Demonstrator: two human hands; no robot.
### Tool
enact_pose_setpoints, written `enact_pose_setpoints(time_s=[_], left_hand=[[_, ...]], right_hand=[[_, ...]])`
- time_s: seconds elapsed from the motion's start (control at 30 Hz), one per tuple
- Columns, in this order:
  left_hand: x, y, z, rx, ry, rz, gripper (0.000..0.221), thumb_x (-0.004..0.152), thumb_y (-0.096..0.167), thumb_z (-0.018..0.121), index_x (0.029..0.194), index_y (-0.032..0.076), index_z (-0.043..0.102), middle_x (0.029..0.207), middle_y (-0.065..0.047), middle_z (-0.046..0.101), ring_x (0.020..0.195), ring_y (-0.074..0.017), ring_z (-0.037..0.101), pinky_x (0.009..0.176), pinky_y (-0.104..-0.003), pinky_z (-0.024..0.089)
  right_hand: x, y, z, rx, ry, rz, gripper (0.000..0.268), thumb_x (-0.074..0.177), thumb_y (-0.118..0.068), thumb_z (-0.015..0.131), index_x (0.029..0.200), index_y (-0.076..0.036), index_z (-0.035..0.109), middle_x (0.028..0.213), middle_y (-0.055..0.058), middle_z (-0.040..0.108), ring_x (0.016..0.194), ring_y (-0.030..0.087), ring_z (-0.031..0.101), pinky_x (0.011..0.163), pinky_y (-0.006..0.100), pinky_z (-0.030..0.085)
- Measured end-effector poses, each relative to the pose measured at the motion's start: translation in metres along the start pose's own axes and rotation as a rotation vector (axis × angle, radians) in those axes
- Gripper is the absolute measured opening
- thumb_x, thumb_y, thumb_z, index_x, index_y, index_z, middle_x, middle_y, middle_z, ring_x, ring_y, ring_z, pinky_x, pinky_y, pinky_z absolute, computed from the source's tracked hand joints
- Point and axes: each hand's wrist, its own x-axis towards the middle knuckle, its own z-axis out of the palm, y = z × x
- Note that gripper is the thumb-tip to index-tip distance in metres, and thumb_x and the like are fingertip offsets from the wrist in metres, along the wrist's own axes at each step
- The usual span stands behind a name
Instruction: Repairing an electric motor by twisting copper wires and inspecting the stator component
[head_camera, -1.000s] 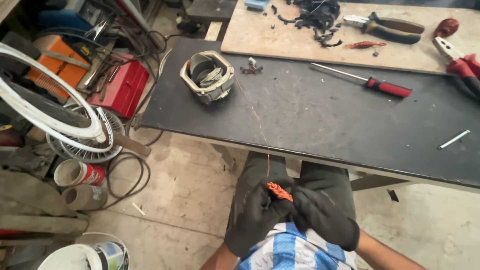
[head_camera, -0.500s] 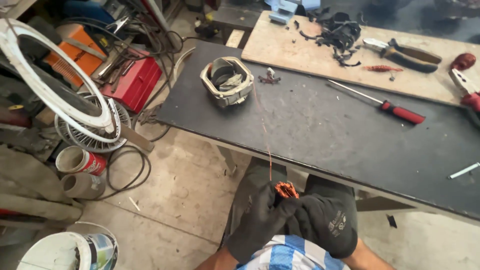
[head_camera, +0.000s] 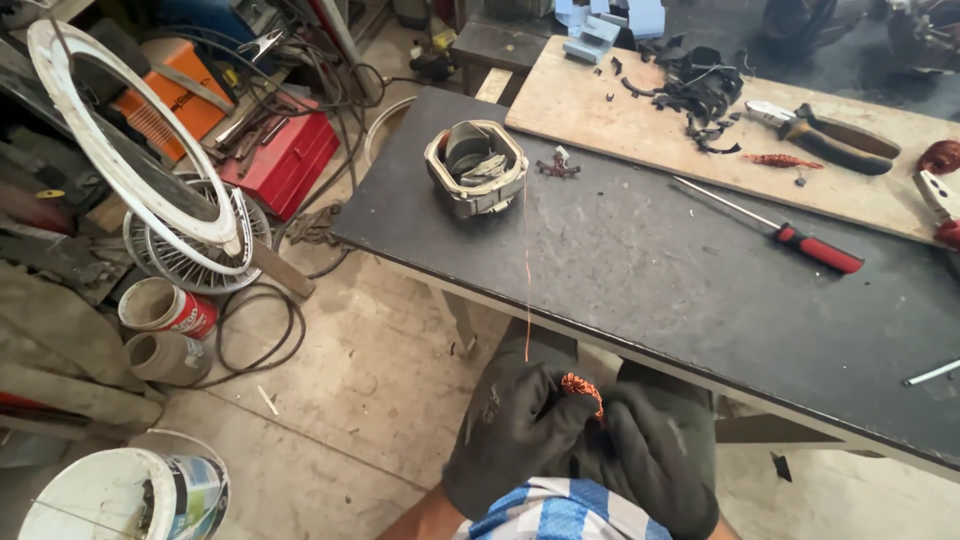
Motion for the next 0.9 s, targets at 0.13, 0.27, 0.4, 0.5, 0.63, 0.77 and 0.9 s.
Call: enact_pose_setpoints(time_s=[0.13, 0.27, 0.4, 0.5, 0.63, 0.77, 0.9], left_hand=[[-0.002, 0.007, -0.002, 0.471, 0.106, 0.402, 0.039, 0.102, 0.042, 0.056, 0.085, 0.01, 0.069, 0.081, -0.006, 0.073, 0.079, -0.0272, 0.071, 0.072, -0.042, 0.051], [0.001, 0.011, 0.013, 0.79, 0.202, 0.31, 0.042, 0.102, 0.051, 0.047, 0.097, 0.022, 0.077, 0.07, -0.005, 0.075, 0.074, -0.0299, 0.071, 0.079, -0.046, 0.045], [0.007, -0.014, 0.014, 0.743, 0.267, 0.478, 0.021, 0.095, 0.024, 0.056, 0.106, 0.012, 0.069, 0.073, -0.016, 0.066, 0.067, -0.0369, 0.063, 0.068, -0.052, 0.044], [0.007, -0.015, 0.015, 0.765, 0.336, 0.541, 0.023, 0.1, 0.028, 0.059, 0.109, 0.008, 0.063, 0.097, -0.02, 0.069, 0.085, -0.0406, 0.064, 0.073, -0.051, 0.048], [0.01, 0.022, 0.009, 0.771, 0.094, 0.628, 0.031, 0.104, 0.027, 0.044, 0.116, 0.003, 0.059, 0.097, -0.019, 0.069, 0.087, -0.0401, 0.064, 0.078, -0.051, 0.047], [0.013, -0.005, 0.006, 0.818, 0.028, 0.658, 0.045, 0.099, 0.022, 0.052, 0.137, -0.003, 0.052, 0.111, -0.016, 0.072, 0.094, -0.0369, 0.067, 0.083, -0.049, 0.046], [0.012, -0.011, 0.008, 0.858, 0.198, 0.873, 0.026, 0.106, 0.02, 0.053, 0.127, 0.007, 0.062, 0.094, -0.003, 0.07, 0.082, -0.0247, 0.065, 0.097, -0.046, 0.046]], right_hand=[[0.052, -0.019, -0.03, 0.546, 0.08, 0.476, 0.038, 0.101, -0.028, 0.045, 0.124, 0.0, 0.057, 0.111, 0.012, 0.072, 0.1, 0.023, 0.07, 0.092, 0.037, 0.054], [0.09, -0.044, -0.044, 0.512, -0.138, 0.655, 0.047, 0.096, -0.03, 0.038, 0.129, -0.013, 0.067, 0.126, 0.001, 0.08, 0.116, 0.013, 0.076, 0.098, 0.027, 0.054], [0.085, -0.06, -0.004, 0.725, 0.107, 0.455, 0.059, 0.109, -0.045, 0.028, 0.128, 0.001, 0.06, 0.123, 0.016, 0.071, 0.117, 0.025, 0.068, 0.104, 0.035, 0.051], [0.091, -0.071, -0.002, 0.698, 0.185, 0.591, 0.061, 0.106, -0.046, 0.031, 0.128, 0.0, 0.065, 0.127, 0.015, 0.072, 0.12, 0.023, 0.067, 0.106, 0.035, 0.05], [0.073, -0.051, 0.015, 0.728, 0.391, 0.696, 0.052, 0.107, -0.039, 0.033, 0.118, 0.0, 0.067, 0.114, 0.015, 0.074, 0.109, 0.024, 0.069, 0.1, 0.034, 0.053], [0.068, -0.039, 0.009, 0.613, 0.372, 0.84, 0.051, 0.107, -0.04, 0.031, 0.106, -0.007, 0.071, 0.101, 0.01, 0.077, 0.096, 0.021, 0.071, 0.088, 0.033, 0.053], [0.073, -0.03, 0.009, 0.845, 0.39, 1.195, 0.066, 0.107, -0.047, 0.03, 0.091, 0.0, 0.073, 0.083, 0.016, 0.078, 0.079, 0.024, 0.073, 0.075, 0.037, 0.057]])
